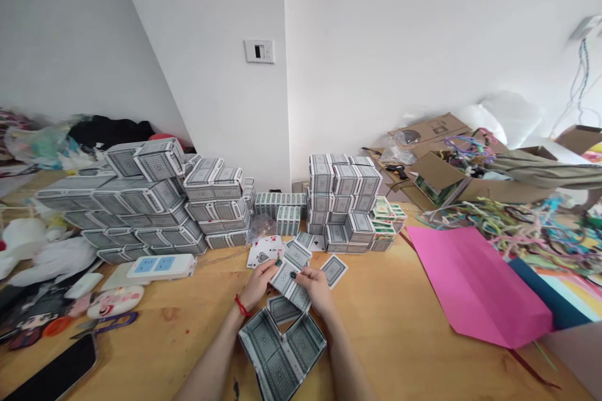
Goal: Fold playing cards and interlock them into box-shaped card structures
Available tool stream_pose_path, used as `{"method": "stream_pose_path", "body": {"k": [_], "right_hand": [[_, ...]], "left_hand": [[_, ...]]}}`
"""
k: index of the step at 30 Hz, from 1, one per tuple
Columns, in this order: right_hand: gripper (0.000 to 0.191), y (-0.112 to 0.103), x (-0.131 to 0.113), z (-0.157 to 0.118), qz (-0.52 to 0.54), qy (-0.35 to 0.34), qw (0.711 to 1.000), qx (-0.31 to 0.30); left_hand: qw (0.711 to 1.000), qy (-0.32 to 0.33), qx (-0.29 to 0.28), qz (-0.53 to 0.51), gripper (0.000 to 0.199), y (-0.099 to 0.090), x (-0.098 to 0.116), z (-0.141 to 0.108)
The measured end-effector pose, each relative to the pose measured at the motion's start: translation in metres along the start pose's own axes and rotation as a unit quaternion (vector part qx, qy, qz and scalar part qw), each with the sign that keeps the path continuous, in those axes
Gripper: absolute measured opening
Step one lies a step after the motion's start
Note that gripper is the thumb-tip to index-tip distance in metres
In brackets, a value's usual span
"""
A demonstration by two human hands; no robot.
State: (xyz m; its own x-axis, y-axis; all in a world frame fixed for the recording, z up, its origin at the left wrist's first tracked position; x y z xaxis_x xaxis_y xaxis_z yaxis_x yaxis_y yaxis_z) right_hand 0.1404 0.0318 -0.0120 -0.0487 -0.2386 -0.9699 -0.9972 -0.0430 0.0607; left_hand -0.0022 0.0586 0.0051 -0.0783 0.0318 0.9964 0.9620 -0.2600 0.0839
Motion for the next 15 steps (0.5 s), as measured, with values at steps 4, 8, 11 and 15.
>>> {"method": "stream_pose_path", "body": {"k": [4,8,11,15], "right_hand": [[0.033,-0.0020,0.0032,0.0029,-0.024,0.001,1.000,0.003],[0.034,-0.0024,0.0025,0.0057,-0.058,-0.009,0.998,0.007],[0.036,-0.0014,0.0014,0.0059,-0.075,-0.013,0.997,0.002],[0.037,-0.0009,0.0005,0.0047,-0.075,-0.020,0.997,0.004]], "left_hand": [[0.994,0.023,-0.019,0.103,0.029,0.0027,0.0040,0.0006],[0.986,0.039,0.000,0.163,0.031,0.0015,0.0028,0.0017],[0.985,0.042,0.013,0.167,0.034,0.0008,0.0008,0.0021],[0.986,0.041,0.019,0.163,0.037,0.0017,-0.0013,0.0027]]}}
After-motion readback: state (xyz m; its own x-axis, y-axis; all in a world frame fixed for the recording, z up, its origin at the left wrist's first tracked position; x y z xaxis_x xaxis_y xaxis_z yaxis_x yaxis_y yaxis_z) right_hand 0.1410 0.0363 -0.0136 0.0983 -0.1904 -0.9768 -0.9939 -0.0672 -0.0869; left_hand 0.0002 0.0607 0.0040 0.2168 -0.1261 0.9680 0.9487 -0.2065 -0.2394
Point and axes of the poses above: each hand's wrist, its own z-axis towards the middle knuckle, its own y-axis out of the palm, x = y × z, the point moved 4 cm from there along z, towards the middle knuckle, and after that the axes turned 10 degrees about -z, right-handed, at the moved point
